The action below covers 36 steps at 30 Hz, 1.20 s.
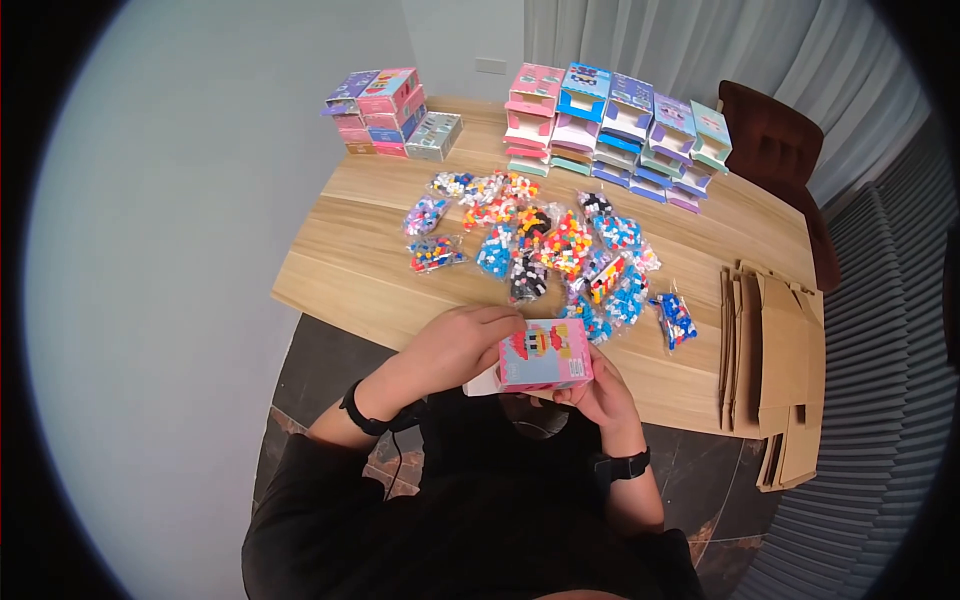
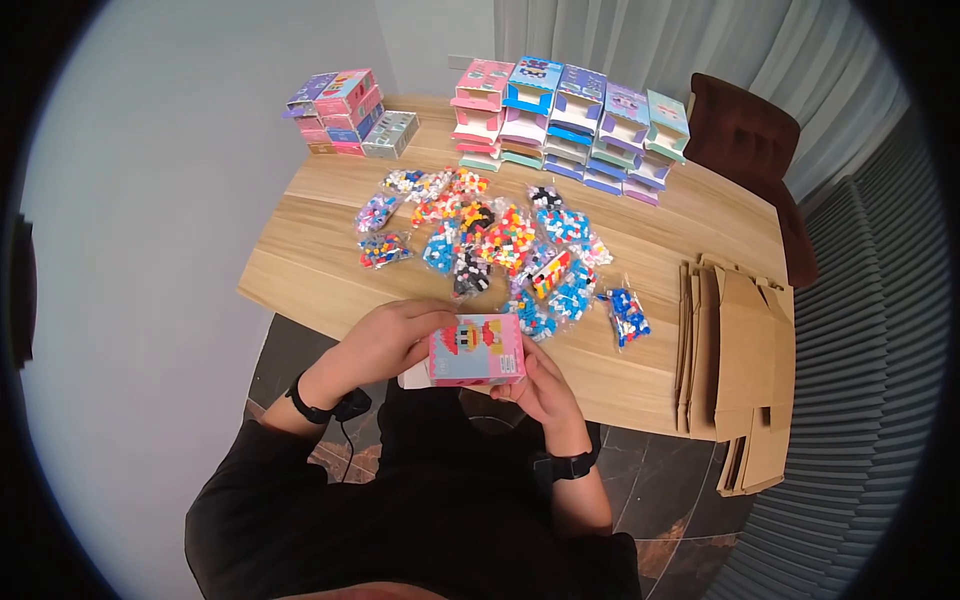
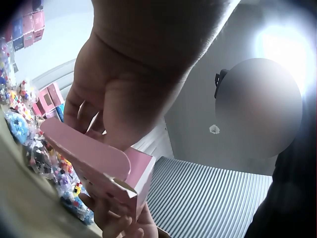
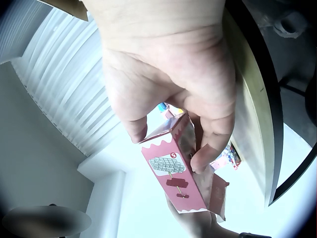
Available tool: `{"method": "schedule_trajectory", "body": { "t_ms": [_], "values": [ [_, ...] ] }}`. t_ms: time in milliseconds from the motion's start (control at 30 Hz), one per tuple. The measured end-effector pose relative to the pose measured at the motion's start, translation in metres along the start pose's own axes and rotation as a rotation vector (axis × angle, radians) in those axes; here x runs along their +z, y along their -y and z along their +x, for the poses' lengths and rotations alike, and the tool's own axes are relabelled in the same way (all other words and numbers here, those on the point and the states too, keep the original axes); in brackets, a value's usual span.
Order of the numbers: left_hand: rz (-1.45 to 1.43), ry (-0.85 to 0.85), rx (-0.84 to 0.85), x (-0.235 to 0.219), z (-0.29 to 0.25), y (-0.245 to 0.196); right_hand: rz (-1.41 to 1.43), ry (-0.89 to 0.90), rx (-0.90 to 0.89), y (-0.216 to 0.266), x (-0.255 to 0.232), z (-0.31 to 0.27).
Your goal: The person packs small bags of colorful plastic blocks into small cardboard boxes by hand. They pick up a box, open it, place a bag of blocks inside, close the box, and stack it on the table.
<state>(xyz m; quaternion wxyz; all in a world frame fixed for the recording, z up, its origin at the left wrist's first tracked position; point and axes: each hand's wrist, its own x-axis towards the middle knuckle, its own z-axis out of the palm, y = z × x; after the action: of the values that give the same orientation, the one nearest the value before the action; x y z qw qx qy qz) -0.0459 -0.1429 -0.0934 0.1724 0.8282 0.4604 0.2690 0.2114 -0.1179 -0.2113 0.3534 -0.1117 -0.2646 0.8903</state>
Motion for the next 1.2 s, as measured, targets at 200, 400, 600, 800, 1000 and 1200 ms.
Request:
{"method": "schedule_trajectory", "body": {
  "t_ms": [200, 400, 600, 800, 1000, 1200],
  "values": [
    [0.012, -0.019, 0.012, 0.002, -0.006, 0.001, 0.024, -0.039, 0.045, 0.004, 0.005, 0.003],
    [-0.227, -0.037, -0.053, -0.015, -0.012, -0.011, 0.103, -0.018, 0.031, 0.001, -0.003, 0.004],
    [-0.141, -0.207, -0.155, -0.024, -0.022, 0.024, 0.18, -0.034, 0.014, -0.001, -0.007, 0.002],
    [0.311, -0.288, -0.394, -0.002, -0.031, 0.106, 0.211, -0.047, 0.0, -0.001, -0.012, 0.003],
    [0.254, -0.216, -0.481, -0.002, -0.027, 0.106, 0.229, -0.046, -0.022, -0.001, -0.011, 0.003],
    [0.266, -0.324, -0.341, 0.011, -0.036, 0.124, 0.235, -0.05, -0.026, -0.001, -0.011, 0.002]
  ]
}}
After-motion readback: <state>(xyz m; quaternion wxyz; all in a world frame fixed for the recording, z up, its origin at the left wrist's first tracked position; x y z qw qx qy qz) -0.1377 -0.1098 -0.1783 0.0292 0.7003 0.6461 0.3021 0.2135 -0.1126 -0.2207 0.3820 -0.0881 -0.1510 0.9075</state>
